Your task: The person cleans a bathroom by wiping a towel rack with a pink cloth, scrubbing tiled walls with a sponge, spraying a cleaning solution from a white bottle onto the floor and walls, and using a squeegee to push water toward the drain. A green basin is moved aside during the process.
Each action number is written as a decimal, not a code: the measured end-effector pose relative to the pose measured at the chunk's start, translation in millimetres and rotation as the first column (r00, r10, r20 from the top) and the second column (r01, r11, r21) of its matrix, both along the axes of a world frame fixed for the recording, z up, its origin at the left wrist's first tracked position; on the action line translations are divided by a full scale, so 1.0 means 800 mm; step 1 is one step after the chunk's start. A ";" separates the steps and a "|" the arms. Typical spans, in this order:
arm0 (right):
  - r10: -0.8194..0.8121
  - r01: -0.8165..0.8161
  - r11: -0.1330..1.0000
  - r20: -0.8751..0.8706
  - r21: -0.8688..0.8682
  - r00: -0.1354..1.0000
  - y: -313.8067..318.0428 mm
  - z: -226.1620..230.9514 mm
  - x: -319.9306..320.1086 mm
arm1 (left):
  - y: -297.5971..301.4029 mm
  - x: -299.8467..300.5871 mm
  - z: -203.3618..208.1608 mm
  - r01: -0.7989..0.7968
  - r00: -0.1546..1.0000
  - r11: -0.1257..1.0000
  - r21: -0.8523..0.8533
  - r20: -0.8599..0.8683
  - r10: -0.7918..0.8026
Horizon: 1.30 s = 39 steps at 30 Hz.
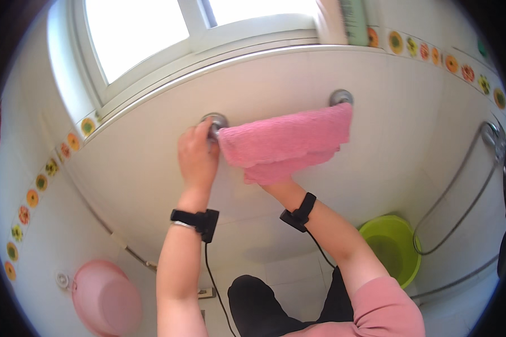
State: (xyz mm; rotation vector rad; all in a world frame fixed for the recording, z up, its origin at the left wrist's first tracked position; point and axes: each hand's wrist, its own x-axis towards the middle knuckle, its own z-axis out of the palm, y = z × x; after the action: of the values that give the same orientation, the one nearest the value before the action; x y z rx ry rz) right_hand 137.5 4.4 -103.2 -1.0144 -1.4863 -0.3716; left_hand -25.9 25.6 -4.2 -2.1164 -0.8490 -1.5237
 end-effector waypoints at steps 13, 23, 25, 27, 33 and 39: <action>-0.685 0.692 0.713 0.094 -0.114 0.722 -0.087 0.011 0.288 | -0.053 0.004 0.028 -0.016 0.991 0.986 0.167 -0.132 0.038; -0.454 0.486 0.873 0.287 -0.048 0.844 -0.099 0.095 0.285 | -0.074 0.081 0.027 0.033 0.938 0.986 0.160 -0.346 0.025; -0.529 0.581 0.775 0.249 -0.248 0.811 -0.114 0.060 0.272 | -0.068 0.076 0.025 0.016 0.940 0.986 0.164 -0.338 0.041; -0.486 0.546 0.806 0.269 -0.229 0.831 -0.118 0.040 0.271 | -0.066 0.074 0.022 0.014 0.938 0.990 0.141 -0.344 0.036; -0.525 0.536 0.841 0.118 -0.081 0.843 -0.091 0.060 0.271 | -0.064 0.079 0.021 0.018 0.944 0.983 0.185 -0.328 0.044; -0.564 0.595 0.786 0.202 -0.168 0.801 -0.094 0.033 0.237 | -0.063 0.078 0.018 0.010 0.950 0.971 0.238 -0.305 0.065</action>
State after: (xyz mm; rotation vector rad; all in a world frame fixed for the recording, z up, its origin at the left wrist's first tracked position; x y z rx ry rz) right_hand 327.0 -70.5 -76.9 -1.6681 -1.3277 -0.7415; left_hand 36.5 -25.0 10.2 -2.0807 -0.5521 -1.1664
